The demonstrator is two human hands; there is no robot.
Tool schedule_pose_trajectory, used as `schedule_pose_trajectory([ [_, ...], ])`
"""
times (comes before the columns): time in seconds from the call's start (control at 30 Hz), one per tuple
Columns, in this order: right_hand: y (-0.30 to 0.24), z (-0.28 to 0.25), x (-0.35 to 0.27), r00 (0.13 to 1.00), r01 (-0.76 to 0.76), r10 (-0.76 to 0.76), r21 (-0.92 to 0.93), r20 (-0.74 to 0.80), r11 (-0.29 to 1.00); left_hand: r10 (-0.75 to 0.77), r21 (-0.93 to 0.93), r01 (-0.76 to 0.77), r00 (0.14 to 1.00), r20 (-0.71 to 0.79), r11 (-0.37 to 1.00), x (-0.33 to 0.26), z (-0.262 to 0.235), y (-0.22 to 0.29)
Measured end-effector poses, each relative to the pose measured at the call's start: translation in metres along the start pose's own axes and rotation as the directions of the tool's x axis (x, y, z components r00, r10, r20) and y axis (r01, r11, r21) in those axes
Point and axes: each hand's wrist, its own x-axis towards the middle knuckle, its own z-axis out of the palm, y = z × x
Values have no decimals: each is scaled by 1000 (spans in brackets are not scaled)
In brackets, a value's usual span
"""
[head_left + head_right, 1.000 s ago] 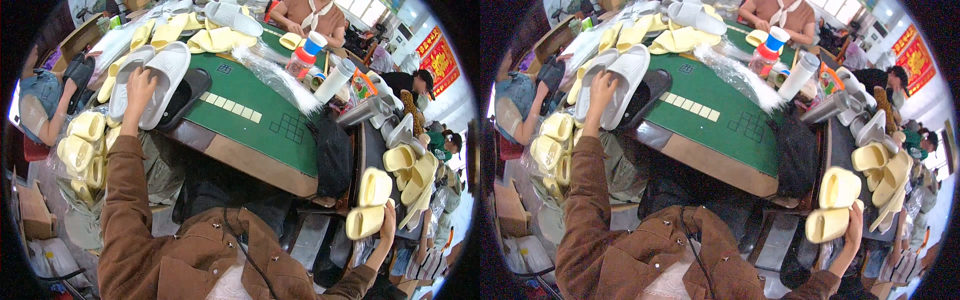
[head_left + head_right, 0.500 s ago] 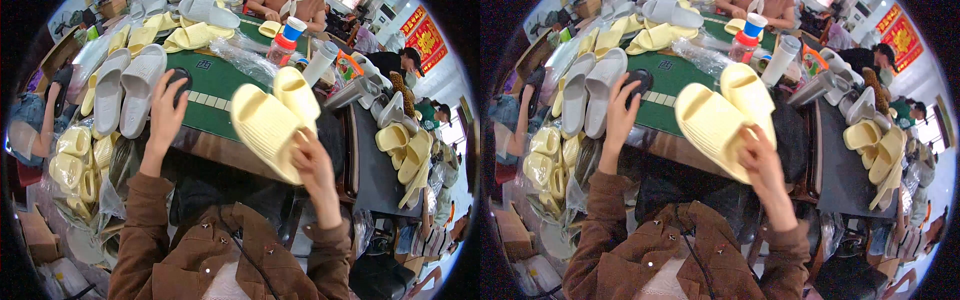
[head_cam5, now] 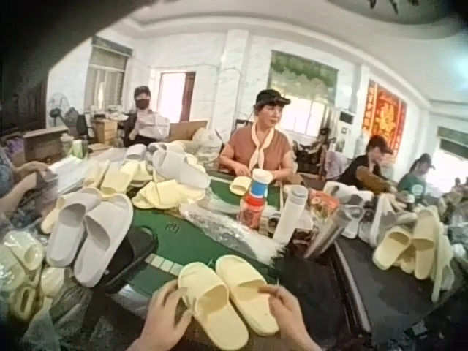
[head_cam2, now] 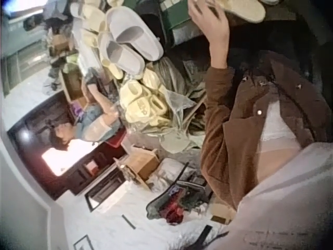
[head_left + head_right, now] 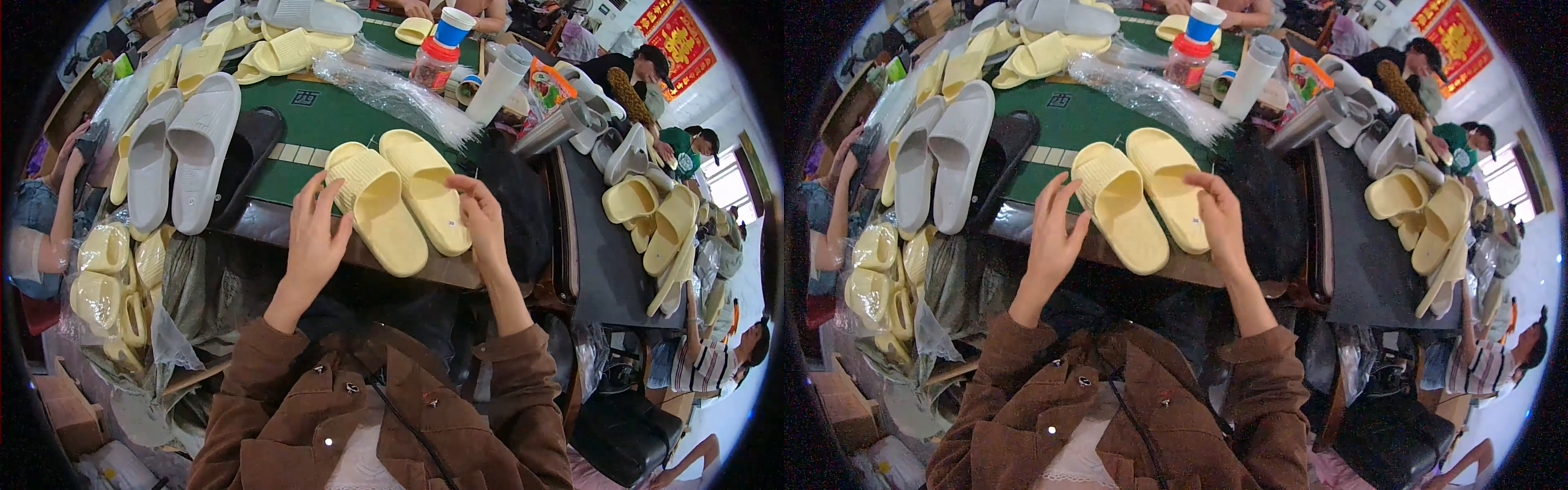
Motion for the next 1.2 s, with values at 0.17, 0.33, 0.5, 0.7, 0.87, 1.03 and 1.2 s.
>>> schedule_pose_trajectory([
  [0.17,55,-43,32,951,214,-304,-589,-57,779,-81,-6,82,992,101,997,-8,17,6],
  [0.33,42,-21,6,1000,-29,25,-446,-14,894,-48,-82,52,997,56,995,8,32,-17],
  [0.5,26,-29,-11,984,-89,144,-418,103,904,-107,-211,121,991,77,970,43,38,-49],
  [0.7,9,-40,-9,982,-179,176,40,64,983,-149,-429,174,985,92,887,37,52,-63],
  [0.87,-24,-34,6,995,-55,40,168,95,984,-151,-429,179,984,99,885,35,53,-69],
  [1.03,-64,-39,34,951,303,-288,531,-114,791,-109,-367,126,992,68,922,32,52,-59],
  [1.2,-93,-23,36,912,374,-386,663,-138,649,-95,-364,111,994,62,925,32,48,-58],
])
